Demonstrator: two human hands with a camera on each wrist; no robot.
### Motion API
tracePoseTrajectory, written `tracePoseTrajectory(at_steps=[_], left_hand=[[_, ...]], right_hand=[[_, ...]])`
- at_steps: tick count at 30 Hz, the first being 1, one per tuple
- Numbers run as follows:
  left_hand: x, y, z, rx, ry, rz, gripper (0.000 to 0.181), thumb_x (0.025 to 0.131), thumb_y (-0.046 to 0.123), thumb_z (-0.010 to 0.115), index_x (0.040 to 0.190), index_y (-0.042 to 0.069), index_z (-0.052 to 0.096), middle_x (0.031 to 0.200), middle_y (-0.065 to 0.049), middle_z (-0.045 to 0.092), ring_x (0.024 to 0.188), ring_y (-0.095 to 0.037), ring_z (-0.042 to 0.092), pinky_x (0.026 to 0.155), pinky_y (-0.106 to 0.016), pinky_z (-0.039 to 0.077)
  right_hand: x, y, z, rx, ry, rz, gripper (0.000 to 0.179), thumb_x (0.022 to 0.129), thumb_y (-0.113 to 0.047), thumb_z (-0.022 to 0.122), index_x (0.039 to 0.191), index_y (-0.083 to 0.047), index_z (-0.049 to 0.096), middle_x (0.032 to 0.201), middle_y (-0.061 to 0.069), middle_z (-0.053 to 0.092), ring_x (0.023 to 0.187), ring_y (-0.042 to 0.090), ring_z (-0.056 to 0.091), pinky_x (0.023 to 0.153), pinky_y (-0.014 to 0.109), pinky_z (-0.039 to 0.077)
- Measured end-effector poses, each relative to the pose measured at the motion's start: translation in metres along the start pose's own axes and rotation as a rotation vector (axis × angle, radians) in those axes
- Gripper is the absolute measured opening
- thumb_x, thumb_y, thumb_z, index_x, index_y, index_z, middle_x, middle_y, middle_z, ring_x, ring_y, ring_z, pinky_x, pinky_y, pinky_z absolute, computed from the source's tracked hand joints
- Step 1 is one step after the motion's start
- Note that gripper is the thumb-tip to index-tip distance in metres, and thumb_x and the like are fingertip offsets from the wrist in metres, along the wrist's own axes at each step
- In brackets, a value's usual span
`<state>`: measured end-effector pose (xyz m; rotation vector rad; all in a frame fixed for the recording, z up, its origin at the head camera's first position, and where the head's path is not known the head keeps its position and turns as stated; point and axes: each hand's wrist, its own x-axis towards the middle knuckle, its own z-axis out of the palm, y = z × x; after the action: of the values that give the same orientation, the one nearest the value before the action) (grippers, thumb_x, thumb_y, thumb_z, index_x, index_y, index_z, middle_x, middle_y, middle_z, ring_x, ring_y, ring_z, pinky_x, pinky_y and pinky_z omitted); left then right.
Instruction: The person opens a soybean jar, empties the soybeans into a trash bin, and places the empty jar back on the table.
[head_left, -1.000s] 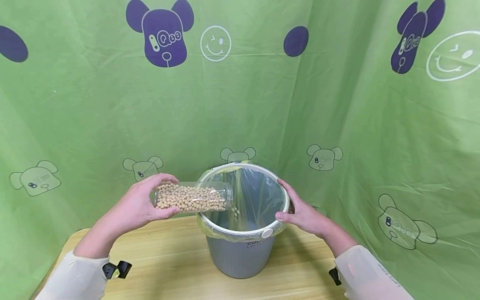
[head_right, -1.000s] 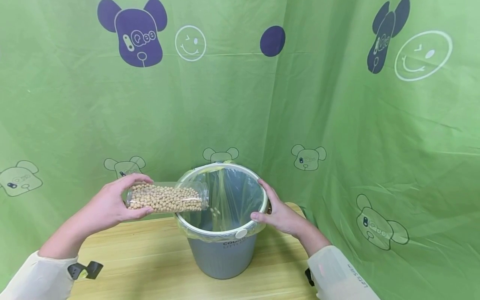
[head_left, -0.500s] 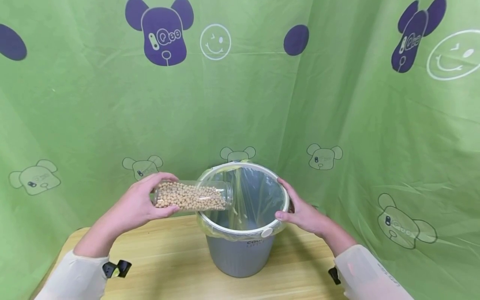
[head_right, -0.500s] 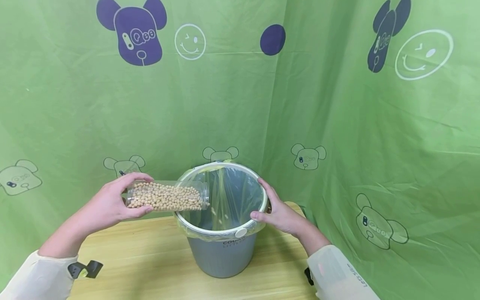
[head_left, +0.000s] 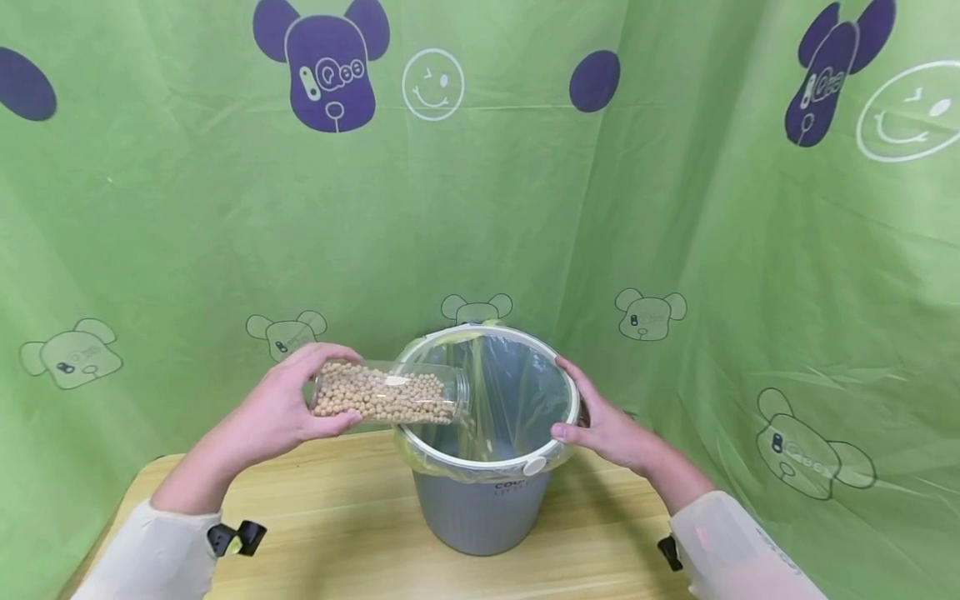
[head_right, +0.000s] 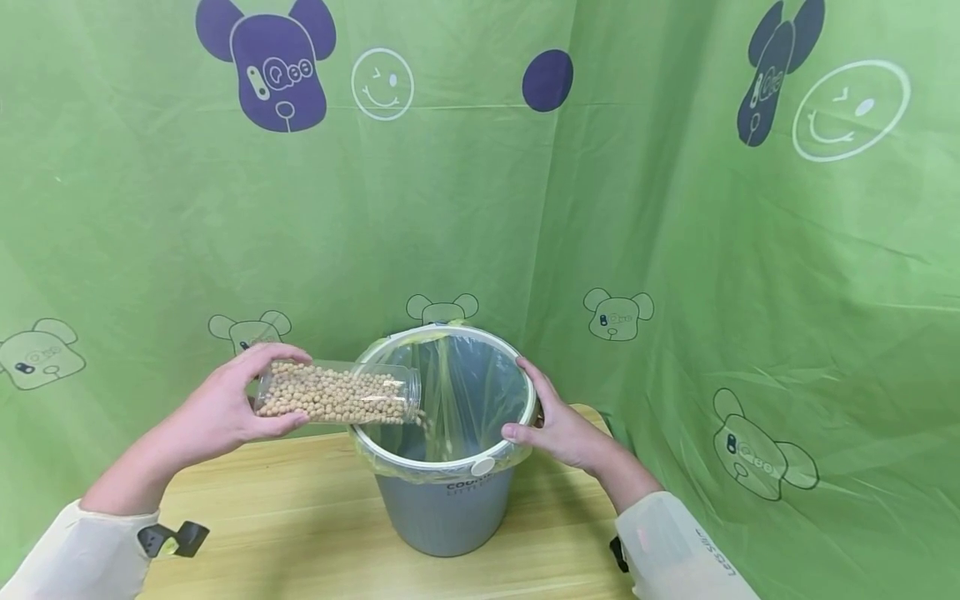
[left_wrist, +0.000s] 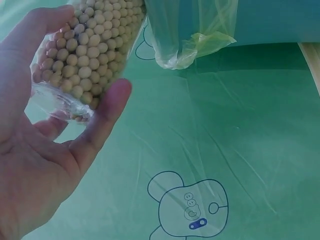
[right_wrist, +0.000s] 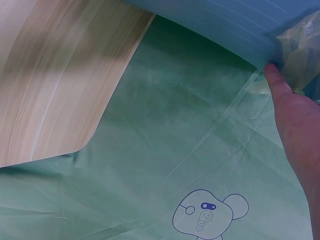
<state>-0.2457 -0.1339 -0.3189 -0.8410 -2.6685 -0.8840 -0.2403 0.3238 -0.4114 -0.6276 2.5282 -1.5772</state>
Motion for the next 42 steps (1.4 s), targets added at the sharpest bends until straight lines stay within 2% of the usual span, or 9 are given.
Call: tracePoseTrajectory(at_steps=[5, 15, 21, 27, 30, 35, 42], left_hand=[[0.0, 0.0003, 0.0, -0.025, 0.009, -0.005, 0.068, 0.073, 0.033, 0.09, 0.131, 0.029, 0.057, 0.14, -0.006, 0.044, 0.121, -0.031, 0.053, 0.096, -0.055, 0.056], [0.0002, -0.0017, -0.0009, -0.005, -0.005, 0.004, 0.071, 0.073, 0.036, 0.09, 0.134, 0.029, 0.055, 0.135, -0.005, 0.05, 0.113, -0.025, 0.057, 0.09, -0.044, 0.056], [0.0001, -0.0014, -0.0014, -0.001, 0.002, -0.012, 0.076, 0.072, 0.034, 0.09, 0.136, 0.026, 0.051, 0.132, 0.0, 0.052, 0.111, -0.025, 0.056, 0.083, -0.036, 0.056], [0.0003, 0.0006, -0.0022, -0.036, -0.005, -0.027, 0.076, 0.072, 0.033, 0.09, 0.136, 0.023, 0.049, 0.128, -0.002, 0.053, 0.112, -0.028, 0.058, 0.075, -0.027, 0.058], [0.0004, 0.0012, -0.0022, -0.069, -0.008, -0.022, 0.075, 0.073, 0.031, 0.09, 0.135, 0.024, 0.049, 0.129, -0.002, 0.052, 0.108, -0.028, 0.06, 0.067, -0.022, 0.06], [0.0017, 0.0015, -0.0013, -0.102, 0.0, -0.006, 0.072, 0.072, 0.026, 0.091, 0.132, 0.025, 0.051, 0.137, -0.005, 0.047, 0.105, -0.028, 0.059, 0.062, -0.023, 0.06], [0.0022, 0.0021, -0.0016, -0.101, -0.007, -0.038, 0.073, 0.072, 0.026, 0.09, 0.134, 0.025, 0.051, 0.137, -0.01, 0.044, 0.092, -0.024, 0.061, 0.062, -0.022, 0.06]], right_hand=[[0.0004, 0.0003, 0.0, 0.001, -0.001, -0.002, 0.107, 0.089, -0.028, 0.075, 0.16, -0.039, -0.004, 0.162, 0.034, 0.012, 0.139, 0.056, 0.039, 0.113, 0.059, 0.04], [0.0003, -0.0001, 0.0005, 0.013, 0.0, -0.001, 0.107, 0.089, -0.025, 0.075, 0.161, -0.035, -0.005, 0.162, 0.035, 0.011, 0.139, 0.056, 0.04, 0.112, 0.057, 0.041], [0.0, -0.0003, 0.001, 0.021, 0.001, 0.005, 0.107, 0.089, -0.026, 0.075, 0.16, -0.037, -0.004, 0.162, 0.035, 0.012, 0.139, 0.056, 0.04, 0.112, 0.057, 0.041], [-0.0005, -0.0005, 0.0015, 0.03, -0.001, 0.01, 0.108, 0.089, -0.023, 0.075, 0.16, -0.038, -0.005, 0.162, 0.036, 0.011, 0.138, 0.057, 0.04, 0.111, 0.056, 0.043], [-0.0005, -0.0003, 0.0016, 0.031, 0.0, 0.011, 0.108, 0.089, -0.023, 0.075, 0.16, -0.038, -0.004, 0.162, 0.035, 0.011, 0.138, 0.057, 0.04, 0.111, 0.056, 0.044], [-0.0004, 0.0, 0.0015, 0.034, 0.002, 0.013, 0.108, 0.089, -0.022, 0.076, 0.16, -0.039, -0.004, 0.162, 0.035, 0.011, 0.138, 0.057, 0.04, 0.11, 0.055, 0.045], [0.0003, -0.0008, 0.0011, 0.036, 0.001, 0.008, 0.109, 0.089, -0.021, 0.076, 0.161, -0.035, -0.005, 0.161, 0.036, 0.012, 0.137, 0.057, 0.041, 0.109, 0.055, 0.046]])
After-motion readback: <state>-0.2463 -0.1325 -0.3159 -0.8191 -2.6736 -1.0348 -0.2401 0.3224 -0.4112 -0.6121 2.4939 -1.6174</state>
